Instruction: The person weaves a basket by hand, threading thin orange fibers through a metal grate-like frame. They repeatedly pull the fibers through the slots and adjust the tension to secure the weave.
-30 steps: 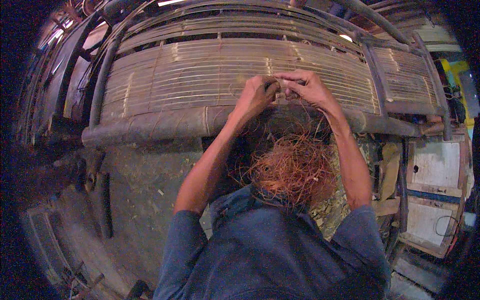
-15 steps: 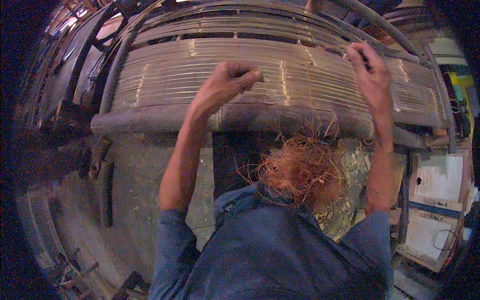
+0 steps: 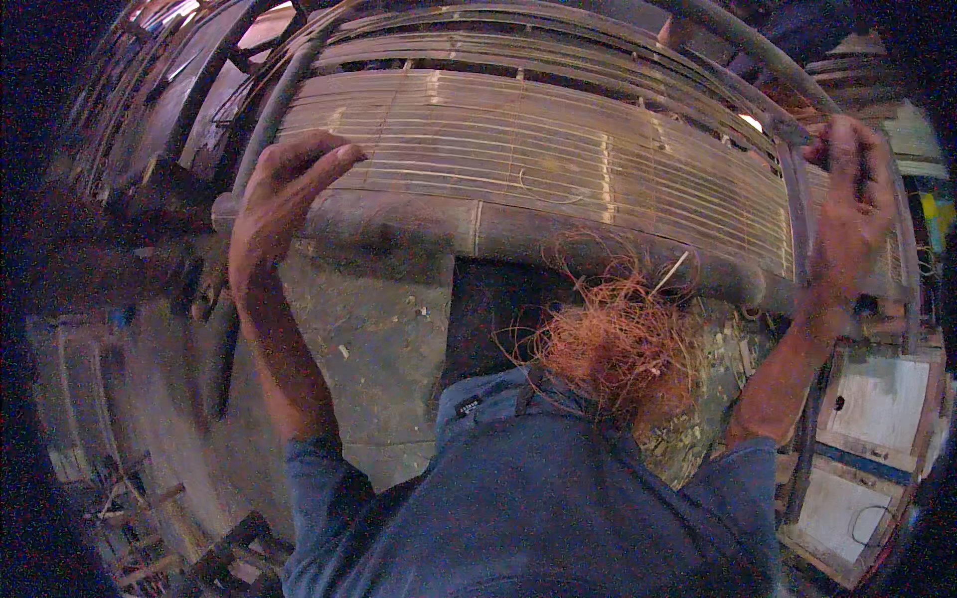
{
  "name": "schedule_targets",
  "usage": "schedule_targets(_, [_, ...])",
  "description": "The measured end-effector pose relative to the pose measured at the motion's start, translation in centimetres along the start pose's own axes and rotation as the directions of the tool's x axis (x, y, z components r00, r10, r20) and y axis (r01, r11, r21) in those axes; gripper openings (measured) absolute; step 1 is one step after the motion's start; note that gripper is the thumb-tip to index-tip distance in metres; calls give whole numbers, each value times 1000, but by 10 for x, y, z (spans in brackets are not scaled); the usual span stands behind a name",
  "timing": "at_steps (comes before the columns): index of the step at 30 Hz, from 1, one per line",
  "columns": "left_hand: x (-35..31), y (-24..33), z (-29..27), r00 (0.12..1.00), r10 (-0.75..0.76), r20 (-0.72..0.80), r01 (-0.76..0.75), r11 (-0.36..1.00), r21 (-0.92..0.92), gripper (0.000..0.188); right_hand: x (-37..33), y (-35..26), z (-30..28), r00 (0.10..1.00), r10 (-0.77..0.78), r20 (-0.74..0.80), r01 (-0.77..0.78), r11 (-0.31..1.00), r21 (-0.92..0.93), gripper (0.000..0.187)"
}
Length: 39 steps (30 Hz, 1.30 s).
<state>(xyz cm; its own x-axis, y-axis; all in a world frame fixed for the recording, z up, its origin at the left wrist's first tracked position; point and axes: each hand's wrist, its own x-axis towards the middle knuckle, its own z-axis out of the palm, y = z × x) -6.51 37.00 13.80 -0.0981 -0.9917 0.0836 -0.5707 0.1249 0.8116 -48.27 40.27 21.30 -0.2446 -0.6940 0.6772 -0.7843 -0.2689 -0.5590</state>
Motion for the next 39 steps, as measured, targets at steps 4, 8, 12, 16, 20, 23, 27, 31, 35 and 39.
schedule_targets(4, [-40, -7, -22, 958, -125, -257, 103, 990, -96, 30, 23, -7, -24, 973, -124, -193, 159, 972, 176, 19])
schedule_targets(8, [-62, -70, -81, 979, -114, -169, -41, 702, -711, 26, 32, -36, -24, 956, -294, 8, 294, 954, -60, 18])
schedule_targets(12, [-63, -35, -56, 937, 335, -96, -100, -5, -995, 24, 0, -99, 45, 849, -337, 406, 248, 934, 256, 16])
schedule_targets(16, [-72, 33, -11, 982, 134, -136, -132, -38, -991, 39, 0, -138, 103, 420, -742, 522, 462, 670, 580, 19])
schedule_targets(20, [-64, 52, 17, 997, -6, -83, -76, 337, -939, 43, 8, -160, 136, 287, -849, 443, 520, 527, 673, 20])
schedule_targets(23, [-68, 55, 29, 989, -81, -122, -74, 442, -894, 39, 5, -168, 149, 245, -877, 413, 522, 478, 706, 20])
schedule_targets(27, [-68, 64, 32, 992, -32, -120, -96, 419, -903, 34, 14, -169, 137, 276, -792, 545, 401, 610, 683, 21])
schedule_targets(31, [-65, 74, 34, 996, -34, -83, -59, 447, -893, 31, 15, -164, 138, 283, -807, 518, 338, 590, 734, 22])
schedule_targets(35, [-62, 67, 40, 986, -32, -161, -110, 597, -794, 28, 13, -160, 144, 272, -793, 545, 291, 607, 739, 22])
schedule_targets(39, [-80, 59, 17, 908, -136, -397, -2, 944, -329, 28, 7, -163, 146, 354, -780, 517, 317, 620, 718, 22])
